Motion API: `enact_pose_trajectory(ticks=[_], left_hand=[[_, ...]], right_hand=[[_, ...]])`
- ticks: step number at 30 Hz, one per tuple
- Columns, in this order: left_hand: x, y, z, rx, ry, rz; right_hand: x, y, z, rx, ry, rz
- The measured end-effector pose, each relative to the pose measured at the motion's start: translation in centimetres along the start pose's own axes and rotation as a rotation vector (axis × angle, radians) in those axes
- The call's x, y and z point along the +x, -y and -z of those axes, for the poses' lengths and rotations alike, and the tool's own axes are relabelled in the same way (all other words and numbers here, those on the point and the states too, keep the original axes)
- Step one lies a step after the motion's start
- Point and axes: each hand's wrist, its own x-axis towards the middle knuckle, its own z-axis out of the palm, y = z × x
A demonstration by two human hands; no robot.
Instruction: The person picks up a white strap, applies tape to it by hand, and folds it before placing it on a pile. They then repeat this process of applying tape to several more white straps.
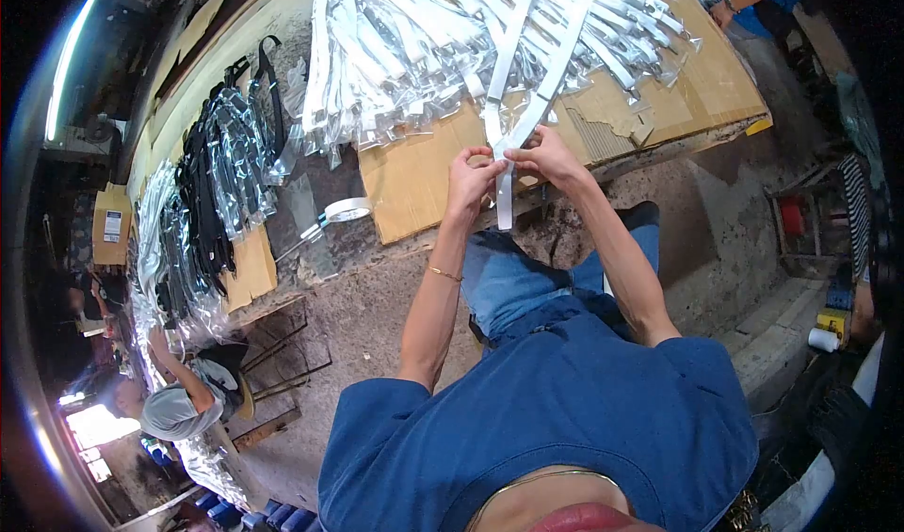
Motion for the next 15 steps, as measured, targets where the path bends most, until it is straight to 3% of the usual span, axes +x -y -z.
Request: enact_pose_trajectory(ticks=[4, 6, 13, 15], left_hand=[[1.0, 0.3, 0.2, -0.085, -0.047, -0.025], [1.6, -0.1, 1.0, -0.192, 0.04, 0.061], [1.8, -1.2, 0.9, -0.045, -0.013, -0.03], [2.0, -1.1, 1.0, -0.073, -0.012, -0.03]], right_hand=[[0.1, 0.3, 0.0, -0.031, -0.043, 0.003], [0.2, 0.3, 0.1, -0.12, -0.006, 0.013], [-0.3, 0.8, -0.1, -0.088, -0.006, 0.059], [-0.3, 0.7, 0.0, 0.062, -0.059, 0.043]])
